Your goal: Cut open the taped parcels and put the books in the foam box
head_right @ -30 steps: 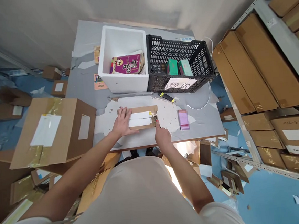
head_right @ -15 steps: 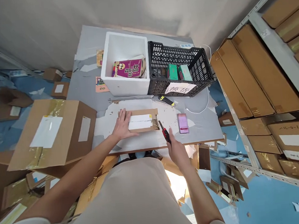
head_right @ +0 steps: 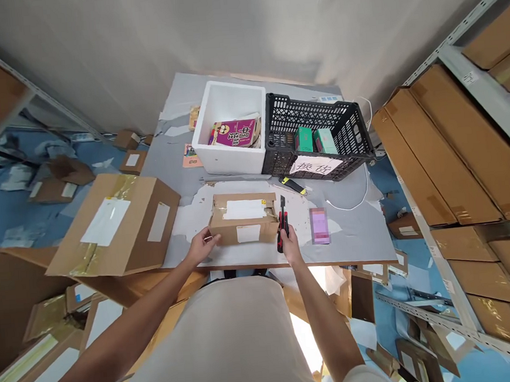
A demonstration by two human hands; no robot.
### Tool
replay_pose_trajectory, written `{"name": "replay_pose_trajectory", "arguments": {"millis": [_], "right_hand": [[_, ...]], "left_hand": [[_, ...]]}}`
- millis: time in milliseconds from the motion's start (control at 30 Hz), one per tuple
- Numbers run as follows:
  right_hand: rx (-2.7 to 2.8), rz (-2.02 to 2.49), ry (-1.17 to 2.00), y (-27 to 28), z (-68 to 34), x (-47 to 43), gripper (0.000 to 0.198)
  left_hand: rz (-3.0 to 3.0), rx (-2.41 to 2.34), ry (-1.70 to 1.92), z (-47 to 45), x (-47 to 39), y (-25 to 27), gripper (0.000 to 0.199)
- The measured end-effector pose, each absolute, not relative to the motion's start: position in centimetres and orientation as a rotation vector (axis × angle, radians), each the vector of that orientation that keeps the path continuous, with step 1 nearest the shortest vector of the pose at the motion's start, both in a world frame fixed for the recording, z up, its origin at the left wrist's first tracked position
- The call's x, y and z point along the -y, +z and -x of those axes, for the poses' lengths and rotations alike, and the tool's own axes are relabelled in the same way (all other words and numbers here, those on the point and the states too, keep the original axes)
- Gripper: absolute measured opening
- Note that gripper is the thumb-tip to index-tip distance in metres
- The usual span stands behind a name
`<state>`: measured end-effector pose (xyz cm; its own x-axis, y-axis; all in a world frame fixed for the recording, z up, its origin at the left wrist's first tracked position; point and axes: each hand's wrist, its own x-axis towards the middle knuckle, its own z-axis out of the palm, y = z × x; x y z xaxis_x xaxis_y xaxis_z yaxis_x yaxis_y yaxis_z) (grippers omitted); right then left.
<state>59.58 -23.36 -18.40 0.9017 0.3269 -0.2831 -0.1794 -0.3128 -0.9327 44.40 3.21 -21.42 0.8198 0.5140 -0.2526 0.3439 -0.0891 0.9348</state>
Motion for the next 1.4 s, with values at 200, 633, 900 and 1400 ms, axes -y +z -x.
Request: {"name": "replay_pose_trajectory", "arguments": {"millis": [200, 633, 900, 1400], "right_hand": [[0.112, 1.778, 0.552, -17.3, -61.1, 23.6, 0.043], [-0.084, 1.521, 0.718, -19.6, -57.9, 26.9, 0.049], [-0.078, 1.469, 0.715, -19.7, -56.0, 26.4, 0.046], [0.439, 2.169, 0.526, -13.6, -63.4, 22.8, 0.045]], "left_hand": [[-1.899, -0.89, 0.169, -45.4, -2.8, -19.2, 0.046], [-1.739, -0.707, 0.026, -41.7, -2.0, -21.7, 0.073], [-1.701, -0.69, 0.072, -41.2, -1.0, -22.3, 0.057], [-2.323, -0.568, 0.541, -46.3, -0.3, -17.2, 0.058]]}}
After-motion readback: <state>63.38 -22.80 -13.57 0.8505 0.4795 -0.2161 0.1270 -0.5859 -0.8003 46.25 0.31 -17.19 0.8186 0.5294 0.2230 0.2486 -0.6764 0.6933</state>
